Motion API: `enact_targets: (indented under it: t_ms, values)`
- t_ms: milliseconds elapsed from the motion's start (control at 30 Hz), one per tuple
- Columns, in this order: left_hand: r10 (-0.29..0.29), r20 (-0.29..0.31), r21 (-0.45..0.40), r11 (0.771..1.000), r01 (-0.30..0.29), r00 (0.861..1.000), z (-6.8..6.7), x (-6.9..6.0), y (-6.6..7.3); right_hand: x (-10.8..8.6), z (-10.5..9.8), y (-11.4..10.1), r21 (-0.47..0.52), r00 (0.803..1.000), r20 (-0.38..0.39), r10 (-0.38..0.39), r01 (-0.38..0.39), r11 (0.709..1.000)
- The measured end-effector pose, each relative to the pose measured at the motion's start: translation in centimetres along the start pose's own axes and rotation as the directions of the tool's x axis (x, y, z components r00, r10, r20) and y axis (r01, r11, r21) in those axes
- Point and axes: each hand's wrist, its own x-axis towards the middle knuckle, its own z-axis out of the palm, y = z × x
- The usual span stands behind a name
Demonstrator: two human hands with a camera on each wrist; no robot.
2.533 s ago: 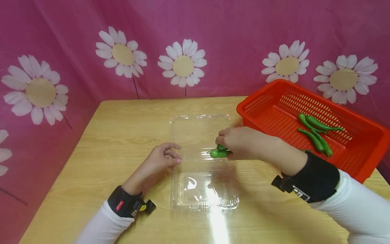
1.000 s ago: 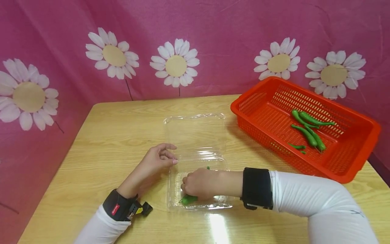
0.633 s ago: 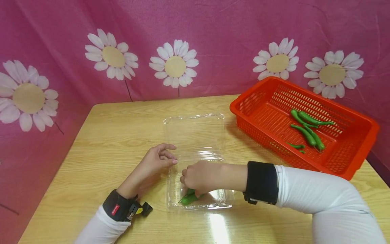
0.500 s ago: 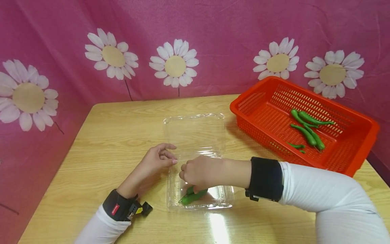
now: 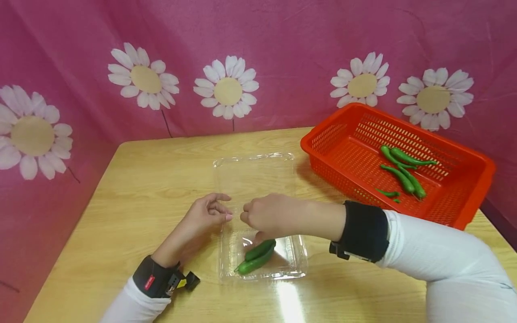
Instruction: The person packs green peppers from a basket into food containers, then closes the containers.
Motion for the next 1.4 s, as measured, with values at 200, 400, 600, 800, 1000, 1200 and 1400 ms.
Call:
enact_targets:
  t_ms: [200,400,600,800,1000,1200,1400]
  values:
    - [0.005,0.013,0.022,1.0,-0.006,1.0,0.2,0.4,0.2,-2.0,0.3,2.0,0.063,0.99,-0.056,0.126,-0.122,0.99]
    - [0.009,0.009,0.014,1.0,-0.01,1.0,0.2,0.4,0.4,-3.4,0.5,4.0,0.094,0.97,-0.089,0.228,-0.219,0.971]
    - [0.004,0.0,0.005,1.0,-0.004,1.0,0.0,0.3,0.4,-4.5,0.6,6.0,0.142,0.943,-0.079,0.324,-0.311,0.94]
    - [0.001,0.002,0.013,1.0,-0.001,1.0,0.1,0.3,0.3,-6.3,0.4,7.9,0.237,0.918,-0.082,0.388,-0.36,0.902]
    - [-0.002,-0.006,0.026,1.0,0.002,1.0,0.0,0.2,0.2,-8.0,0.4,9.8,0.349,0.902,-0.087,0.422,-0.369,0.861]
    - [-0.006,-0.017,0.034,0.999,0.006,1.0,-0.1,0.2,0.2,-9.5,1.3,12.5,0.362,0.867,-0.047,0.497,-0.449,0.817]
    - [-0.009,-0.022,0.028,1.0,0.01,1.0,0.0,0.0,0.0,-11.2,2.6,15.4,0.348,0.819,-0.071,0.57,-0.515,0.783]
